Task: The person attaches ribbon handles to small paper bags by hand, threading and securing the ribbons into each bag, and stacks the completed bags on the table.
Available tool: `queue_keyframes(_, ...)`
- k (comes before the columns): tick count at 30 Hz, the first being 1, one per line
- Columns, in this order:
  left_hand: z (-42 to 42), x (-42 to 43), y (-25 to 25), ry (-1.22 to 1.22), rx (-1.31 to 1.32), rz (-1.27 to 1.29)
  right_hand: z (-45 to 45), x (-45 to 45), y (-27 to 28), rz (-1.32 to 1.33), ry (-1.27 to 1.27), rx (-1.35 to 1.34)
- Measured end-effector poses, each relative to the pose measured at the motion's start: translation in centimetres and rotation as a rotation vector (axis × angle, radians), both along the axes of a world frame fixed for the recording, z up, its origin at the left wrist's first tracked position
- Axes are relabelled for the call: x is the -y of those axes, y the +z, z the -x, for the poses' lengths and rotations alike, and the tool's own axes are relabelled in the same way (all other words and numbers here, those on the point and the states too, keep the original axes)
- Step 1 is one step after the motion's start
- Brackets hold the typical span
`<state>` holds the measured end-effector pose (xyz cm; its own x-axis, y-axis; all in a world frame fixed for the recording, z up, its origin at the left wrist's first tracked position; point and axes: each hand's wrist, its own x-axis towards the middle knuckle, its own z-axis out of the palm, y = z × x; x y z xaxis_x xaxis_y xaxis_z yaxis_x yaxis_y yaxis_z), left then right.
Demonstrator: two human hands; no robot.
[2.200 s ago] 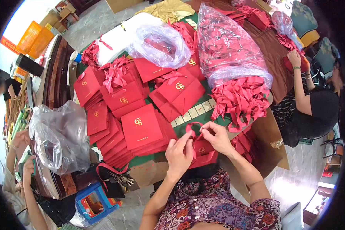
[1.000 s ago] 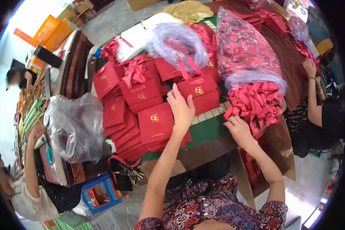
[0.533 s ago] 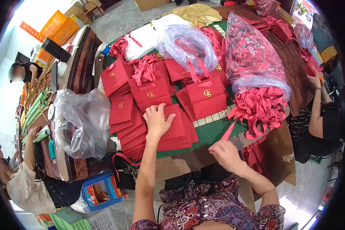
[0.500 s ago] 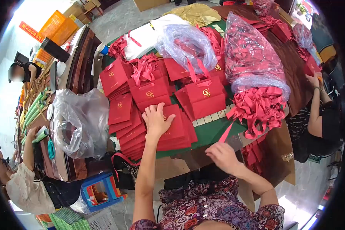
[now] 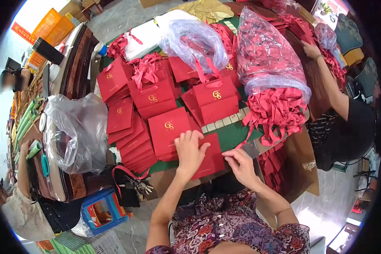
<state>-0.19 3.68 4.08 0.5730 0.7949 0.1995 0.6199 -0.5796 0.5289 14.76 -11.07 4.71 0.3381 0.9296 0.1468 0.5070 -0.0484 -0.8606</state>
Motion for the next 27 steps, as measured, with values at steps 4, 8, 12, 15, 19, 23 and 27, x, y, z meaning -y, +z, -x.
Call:
queue_keyframes(4,-1.0,2.6,-0.7,-0.039,0.073,0.171,0.0,-0.4,-1.1,0.028,-0.045,-0.066)
queue_keyframes(8,-1.2,3.3,-1.0,-0.056,0.090,0.253,0.4,-1.0,-1.4,0.059,-0.100,-0.074)
queue_keyframes(12,-1.2,3.4,-0.8,-0.065,0.148,0.274,0.3,-1.0,-1.5,0.086,-0.101,-0.111)
queue_keyframes(15,-1.3,3.6,-0.6,-0.061,0.138,0.333,0.1,-1.2,-1.6,0.028,-0.120,-0.031)
queue_keyframes(19,-1.4,3.9,-0.4,-0.072,0.160,0.338,-0.1,-1.5,-1.1,0.115,-0.152,-0.076)
queue_keyframes(23,-1.5,4.2,-0.2,-0.069,0.147,0.331,-0.7,-1.5,-1.2,0.155,-0.156,-0.108)
queue_keyframes(27,-1.7,4.4,-0.2,-0.082,0.185,0.315,-1.3,-1.8,-0.7,0.204,-0.106,-0.051)
